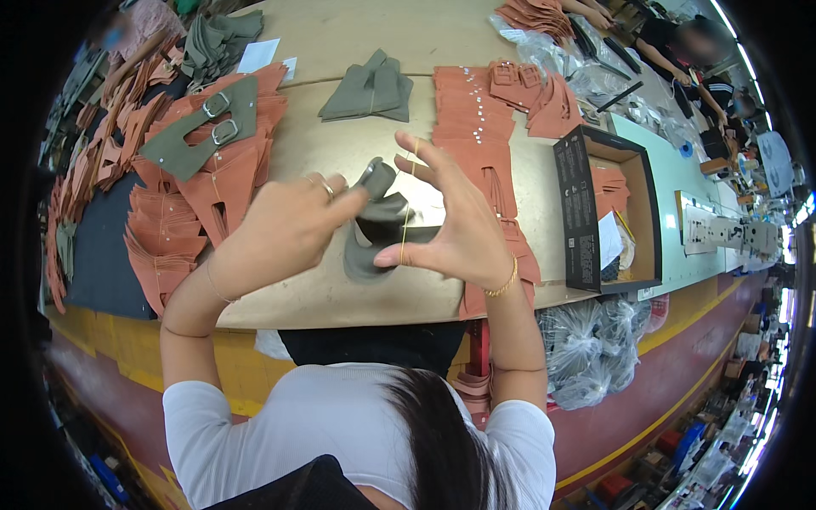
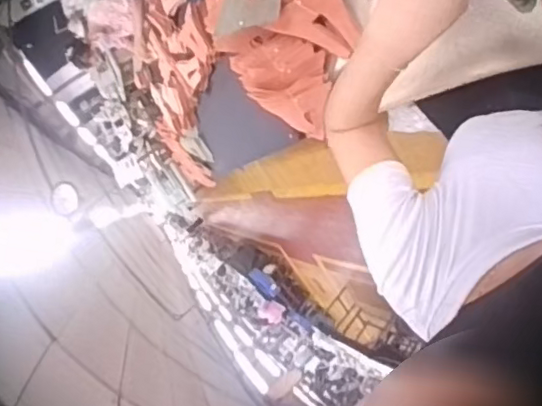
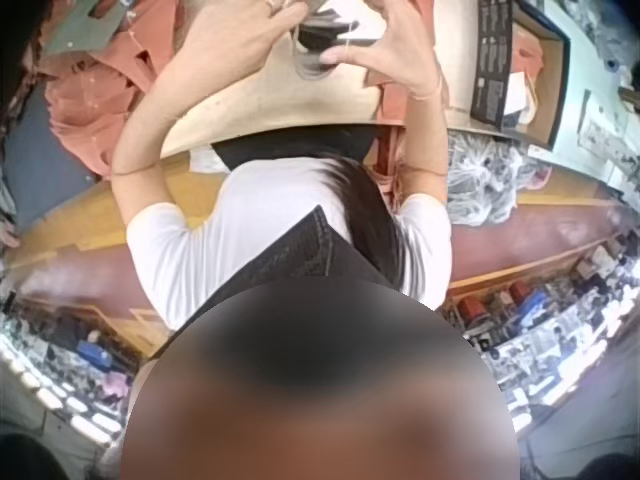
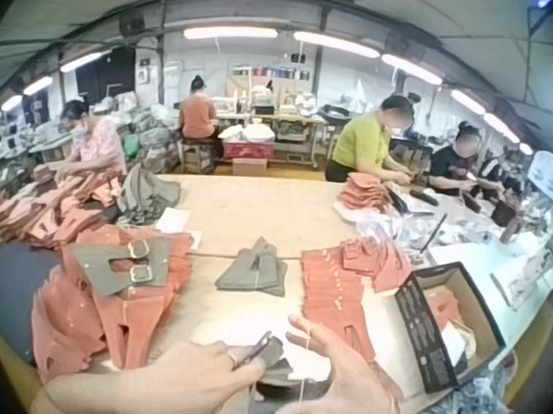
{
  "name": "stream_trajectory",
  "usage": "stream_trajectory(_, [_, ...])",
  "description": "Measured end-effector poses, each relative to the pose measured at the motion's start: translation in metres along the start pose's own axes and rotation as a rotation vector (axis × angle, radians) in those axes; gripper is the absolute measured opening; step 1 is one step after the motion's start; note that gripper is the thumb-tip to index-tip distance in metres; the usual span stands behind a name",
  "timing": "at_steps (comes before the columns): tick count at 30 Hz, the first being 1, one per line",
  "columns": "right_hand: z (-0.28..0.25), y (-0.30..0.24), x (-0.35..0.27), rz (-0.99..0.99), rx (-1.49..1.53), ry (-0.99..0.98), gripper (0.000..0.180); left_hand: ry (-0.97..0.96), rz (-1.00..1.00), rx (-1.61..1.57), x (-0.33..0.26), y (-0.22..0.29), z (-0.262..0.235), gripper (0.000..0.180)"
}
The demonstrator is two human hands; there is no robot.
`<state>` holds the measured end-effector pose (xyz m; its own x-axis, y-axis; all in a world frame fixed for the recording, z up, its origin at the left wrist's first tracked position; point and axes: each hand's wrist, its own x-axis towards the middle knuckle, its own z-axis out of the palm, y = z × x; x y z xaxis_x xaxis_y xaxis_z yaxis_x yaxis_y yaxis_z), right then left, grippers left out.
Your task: The person handles stacks of green and pink leather belt components, places them into plastic bags, and moves the bags into a red basket. The person also uses a pencil to mark or adjust items on the table. The workspace contains piles of leather pieces and a cardboard box.
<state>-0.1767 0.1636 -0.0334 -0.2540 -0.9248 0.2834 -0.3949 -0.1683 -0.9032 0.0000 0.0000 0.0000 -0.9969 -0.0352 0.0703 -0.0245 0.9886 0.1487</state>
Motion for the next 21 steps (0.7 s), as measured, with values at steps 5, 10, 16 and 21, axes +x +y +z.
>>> stream_trajectory(5, [-0.008, 0.008, 0.011, 0.014, -0.044, -0.222, 0.127, 0.200, 0.437, 0.111, 0.002, 0.001, 0.020, 0.018])
stream_trajectory(10, [0.001, -0.002, 0.000, -0.001, -0.071, -0.286, 0.118, 0.237, 0.319, 0.026, -0.003, -0.003, 0.036, 0.024])
stream_trajectory(16, [0.023, -0.006, -0.002, -0.168, -0.626, -0.320, 0.108, -0.029, -0.137, -0.121, 0.008, -0.018, 0.053, 0.033])
stream_trajectory(21, [0.032, 0.006, 0.010, 0.070, -0.223, -0.098, 0.095, -0.067, -0.228, -0.221, 0.017, -0.013, 0.066, 0.038])
